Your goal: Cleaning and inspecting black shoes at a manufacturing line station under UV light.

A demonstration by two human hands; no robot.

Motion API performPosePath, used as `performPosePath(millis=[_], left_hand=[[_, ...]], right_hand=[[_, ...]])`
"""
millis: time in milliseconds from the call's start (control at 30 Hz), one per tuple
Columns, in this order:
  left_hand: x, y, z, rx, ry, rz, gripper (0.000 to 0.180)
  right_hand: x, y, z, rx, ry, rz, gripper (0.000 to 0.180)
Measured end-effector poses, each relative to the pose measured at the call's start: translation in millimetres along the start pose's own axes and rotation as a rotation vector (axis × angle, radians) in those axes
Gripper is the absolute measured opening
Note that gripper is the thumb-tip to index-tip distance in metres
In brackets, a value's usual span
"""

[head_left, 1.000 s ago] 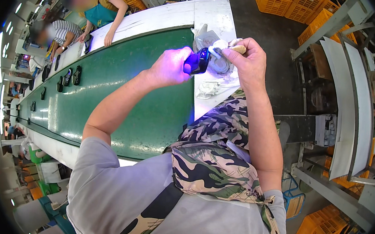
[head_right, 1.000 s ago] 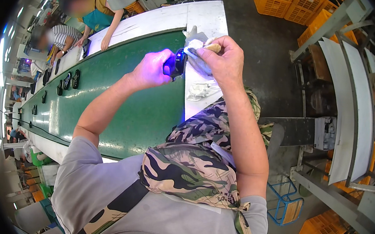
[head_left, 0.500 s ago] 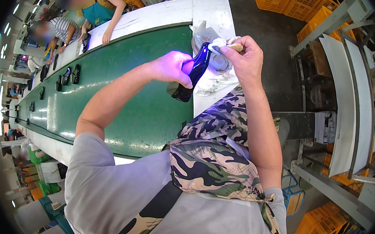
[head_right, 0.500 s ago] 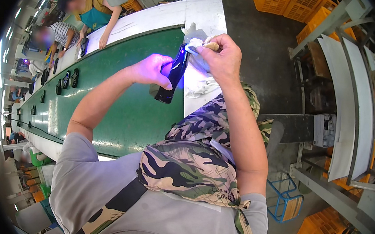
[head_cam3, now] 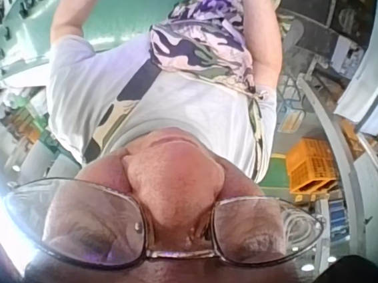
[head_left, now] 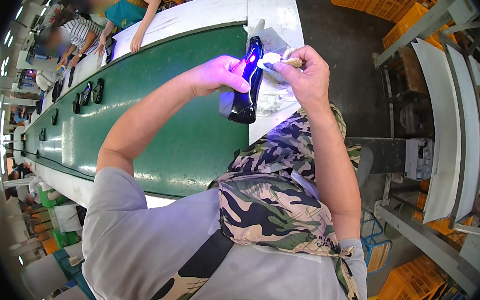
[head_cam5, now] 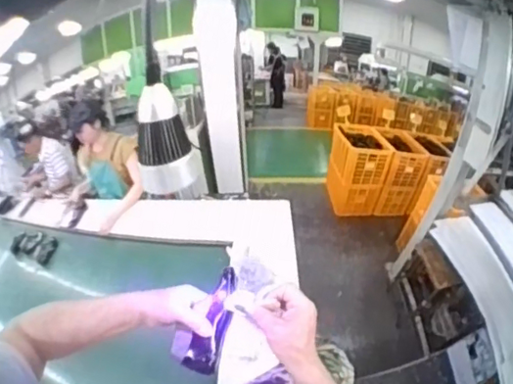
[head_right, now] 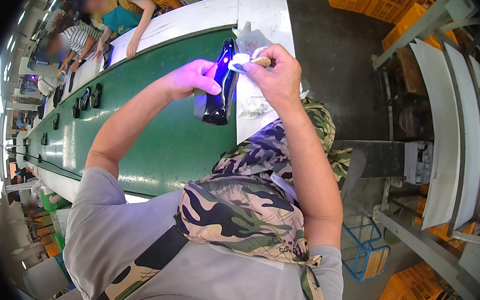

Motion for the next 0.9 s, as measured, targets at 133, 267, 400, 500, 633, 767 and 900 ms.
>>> performPosePath(millis=[133, 267, 400, 500, 633, 767, 900], left_hand=[[3.4, 2.2, -1.9, -0.036, 0.114, -0.047, 0.031], [0.7, 0.4, -4.5, -0.031, 0.165, -0.049, 0.034], [-4.2, -1.7, -7.7, -0.001, 0.181, -0.055, 0.032], [-3.7, -1.3, -4.4, 0.018, 0.195, -0.061, 0.031], [-11.9, -4.0, -2.0, 0.017, 0.284, -0.096, 0.034], [-21.2, -4.9, 3.2, 0.036, 0.329, -0.133, 0.035], [-37.5, -6.7, 6.9, 0.060, 0.433, -0.201, 0.037]], right_hand=[[6.4, 6.2, 4.9, -0.015, -0.169, 0.089, 0.023], [9.2, 10.7, 4.9, -0.035, -0.170, 0.118, 0.023], [11.1, 14.4, 2.4, -0.088, -0.140, 0.120, 0.024], [8.6, 16.4, -1.5, -0.121, -0.123, 0.128, 0.023], [-2.5, 20.7, -6.7, -0.176, -0.098, 0.172, 0.022], [-6.7, 22.5, -12.7, -0.197, -0.039, 0.110, 0.022], [-9.2, 25.7, -16.8, -0.197, -0.001, 0.082, 0.022]])
Point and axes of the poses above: each hand's wrist, its own y-axis away from the middle knuckle, its own z-axis out of the palm, x = y × z, the point moved 4 cm from there along -y, towards the middle knuckle, and after that the axes turned 10 degrees about x, right-handed, at the moved point
